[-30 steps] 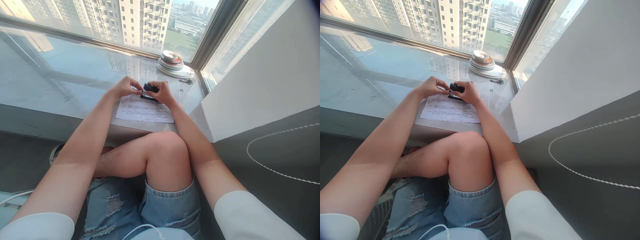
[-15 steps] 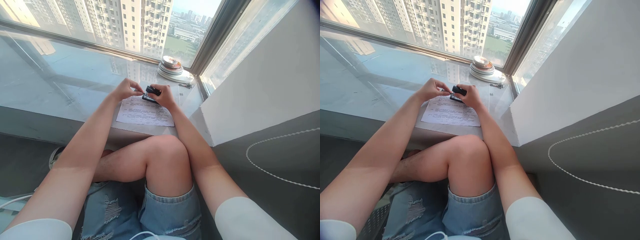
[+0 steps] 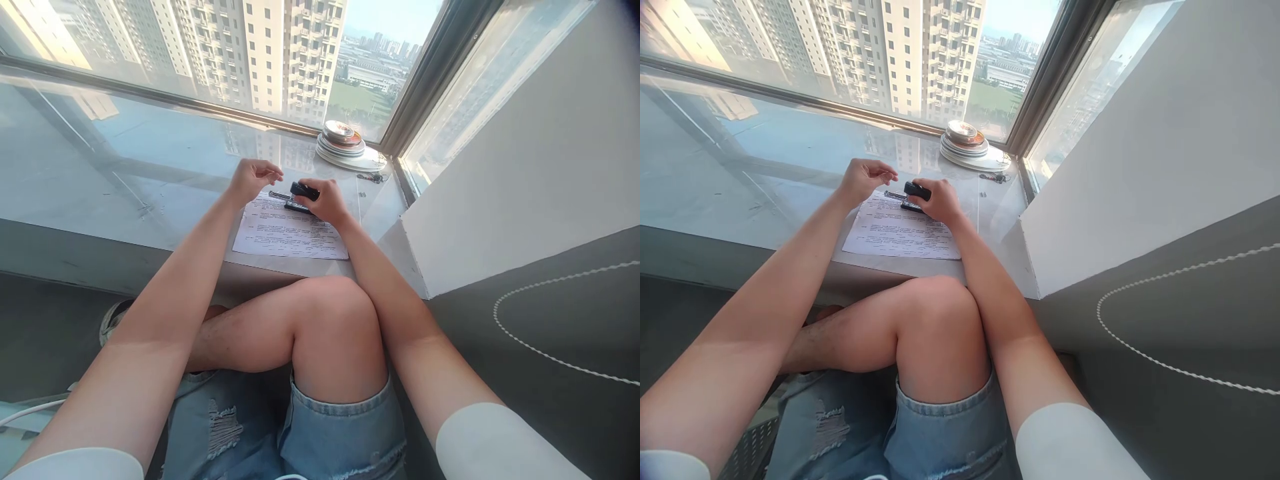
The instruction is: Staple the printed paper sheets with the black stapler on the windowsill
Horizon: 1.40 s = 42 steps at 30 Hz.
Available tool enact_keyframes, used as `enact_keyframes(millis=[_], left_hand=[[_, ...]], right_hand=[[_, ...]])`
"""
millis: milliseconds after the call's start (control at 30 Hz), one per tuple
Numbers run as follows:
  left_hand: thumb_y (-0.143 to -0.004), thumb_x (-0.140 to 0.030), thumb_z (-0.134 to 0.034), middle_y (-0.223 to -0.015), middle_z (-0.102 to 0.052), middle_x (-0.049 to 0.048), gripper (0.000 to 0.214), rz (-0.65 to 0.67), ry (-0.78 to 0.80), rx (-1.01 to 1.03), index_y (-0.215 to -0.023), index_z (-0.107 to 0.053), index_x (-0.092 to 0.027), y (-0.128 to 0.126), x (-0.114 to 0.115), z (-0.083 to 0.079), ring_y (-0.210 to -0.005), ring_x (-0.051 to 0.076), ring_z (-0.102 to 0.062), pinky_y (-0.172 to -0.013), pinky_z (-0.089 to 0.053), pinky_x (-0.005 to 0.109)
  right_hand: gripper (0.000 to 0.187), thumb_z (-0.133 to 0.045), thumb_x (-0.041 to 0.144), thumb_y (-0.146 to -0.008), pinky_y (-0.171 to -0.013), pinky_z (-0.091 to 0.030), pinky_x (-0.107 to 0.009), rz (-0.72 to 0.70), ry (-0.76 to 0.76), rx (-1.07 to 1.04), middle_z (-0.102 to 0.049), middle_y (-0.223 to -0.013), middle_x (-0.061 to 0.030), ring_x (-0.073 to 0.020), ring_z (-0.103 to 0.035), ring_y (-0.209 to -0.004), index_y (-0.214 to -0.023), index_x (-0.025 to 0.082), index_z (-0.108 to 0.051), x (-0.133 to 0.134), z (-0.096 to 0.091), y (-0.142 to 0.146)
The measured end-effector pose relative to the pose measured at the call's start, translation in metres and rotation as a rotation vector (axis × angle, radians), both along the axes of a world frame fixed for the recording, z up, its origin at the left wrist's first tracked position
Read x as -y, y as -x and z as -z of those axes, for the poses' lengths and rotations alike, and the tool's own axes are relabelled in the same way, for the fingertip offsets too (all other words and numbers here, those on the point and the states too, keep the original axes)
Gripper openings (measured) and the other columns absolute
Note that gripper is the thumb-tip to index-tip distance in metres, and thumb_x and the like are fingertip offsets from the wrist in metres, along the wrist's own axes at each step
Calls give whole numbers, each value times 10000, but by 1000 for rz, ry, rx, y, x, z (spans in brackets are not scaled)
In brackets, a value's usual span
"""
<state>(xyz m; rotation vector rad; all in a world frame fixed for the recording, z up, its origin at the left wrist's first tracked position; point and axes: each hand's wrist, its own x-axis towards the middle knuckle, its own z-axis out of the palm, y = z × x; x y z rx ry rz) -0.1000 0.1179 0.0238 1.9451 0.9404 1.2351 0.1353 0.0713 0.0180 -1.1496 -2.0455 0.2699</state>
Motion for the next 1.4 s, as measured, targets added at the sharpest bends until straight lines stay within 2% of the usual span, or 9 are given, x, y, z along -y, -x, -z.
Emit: enact_keyframes(millis=[133, 233, 367, 667, 867, 1400], left_hand=[[-750, -584, -831, -975, -781, 107, 480, 47, 25, -33, -980, -773, -166, -1, 0, 0, -930, 214, -720, -851, -583, 359], [-784, -618, -794, -977, -784, 115, 551, 52, 49, -56, -1046, -765, -134, -1, 4, -2, -952, 205, -706, -883, -571, 366], [-743, -620, -830, -969, -786, 109, 595, 46, 75, -60, -1135, -749, -180, -1, 6, -4, -943, 235, -714, -879, -579, 411], [-712, -558, -843, -910, -791, 78, 391, 123, 6, -273, -903, -827, -217, -1, 3, 0, -935, 261, -723, -907, -554, 401], [-714, -545, -838, -897, -791, 80, 374, 158, 18, -319, -910, -838, -226, 0, 7, -2, -913, 261, -721, -892, -556, 397], [-690, -577, -842, -881, -798, 70, 375, 144, 7, -333, -898, -850, -265, 6, 5, -3, -932, 263, -718, -952, -532, 409]], right_hand=[[345, -732, 416, -829, -824, -471, -344, 0, -2, -14, -734, -896, -40, -189, -616, -817, -1109, 218, -763, -1, 2, 0], [342, -733, 409, -827, -827, -471, -339, 5, -9, -16, -733, -892, -40, -188, -623, -825, -1108, 214, -762, -1, 2, 0], [349, -731, 419, -832, -817, -470, -338, 2, 1, -26, -735, -902, -45, -191, -625, -826, -1111, 212, -761, -1, 3, 0], [361, -751, 450, -823, -820, -470, -339, -17, -3, -47, -729, -892, -45, -194, -623, -837, -1088, 206, -762, -3, 3, 0], [352, -733, 446, -840, -802, -461, -332, -16, -10, -37, -717, -869, -42, -185, -608, -809, -1095, 206, -760, -3, 4, -1], [347, -728, 438, -832, -820, -470, -341, -8, 0, -33, -731, -893, -45, -191, -614, -823, -1088, 206, -762, -1, 1, 1]])
